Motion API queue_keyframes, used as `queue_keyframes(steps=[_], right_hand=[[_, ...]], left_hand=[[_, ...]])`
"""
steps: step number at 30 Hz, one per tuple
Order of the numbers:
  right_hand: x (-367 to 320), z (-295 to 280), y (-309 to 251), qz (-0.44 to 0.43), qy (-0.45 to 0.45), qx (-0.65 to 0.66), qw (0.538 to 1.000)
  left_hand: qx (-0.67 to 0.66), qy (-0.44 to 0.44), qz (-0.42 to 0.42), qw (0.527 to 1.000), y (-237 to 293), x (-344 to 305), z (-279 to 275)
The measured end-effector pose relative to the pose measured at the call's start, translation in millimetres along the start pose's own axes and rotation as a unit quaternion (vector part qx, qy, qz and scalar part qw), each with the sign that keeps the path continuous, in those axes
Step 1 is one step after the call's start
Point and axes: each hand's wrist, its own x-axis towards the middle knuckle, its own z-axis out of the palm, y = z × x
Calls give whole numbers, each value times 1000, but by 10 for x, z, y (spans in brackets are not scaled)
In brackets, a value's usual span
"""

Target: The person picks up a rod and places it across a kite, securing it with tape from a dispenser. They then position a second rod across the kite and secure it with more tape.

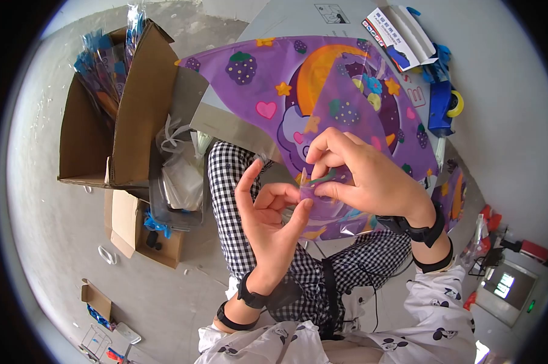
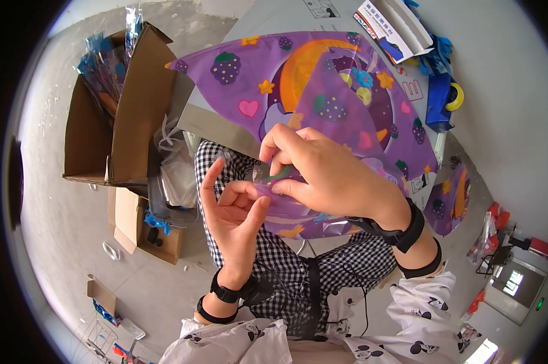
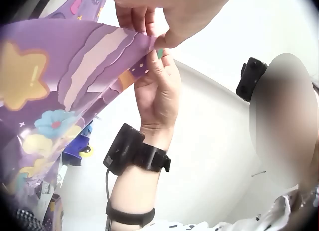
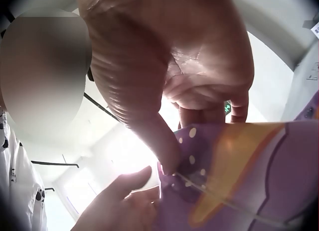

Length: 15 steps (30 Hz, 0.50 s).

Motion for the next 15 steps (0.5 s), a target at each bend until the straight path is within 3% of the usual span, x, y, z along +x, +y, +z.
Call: queue_keyframes(steps=[2, 5, 6, 15], right_hand=[[-13, -10, -45, 26, -16, 19, 999], [-55, -26, -16, 37, -21, 70, 997], [-63, -30, -17, 42, -23, 88, 995], [-99, -92, -65, 56, -47, 125, 989]], left_hand=[[-59, 1, -37, 998, 84, 20, 75], [-147, -67, -149, 976, 65, 134, -104], [-95, -92, -143, 981, 110, 154, -91], [-73, -201, -47, 976, 161, 327, -165]])
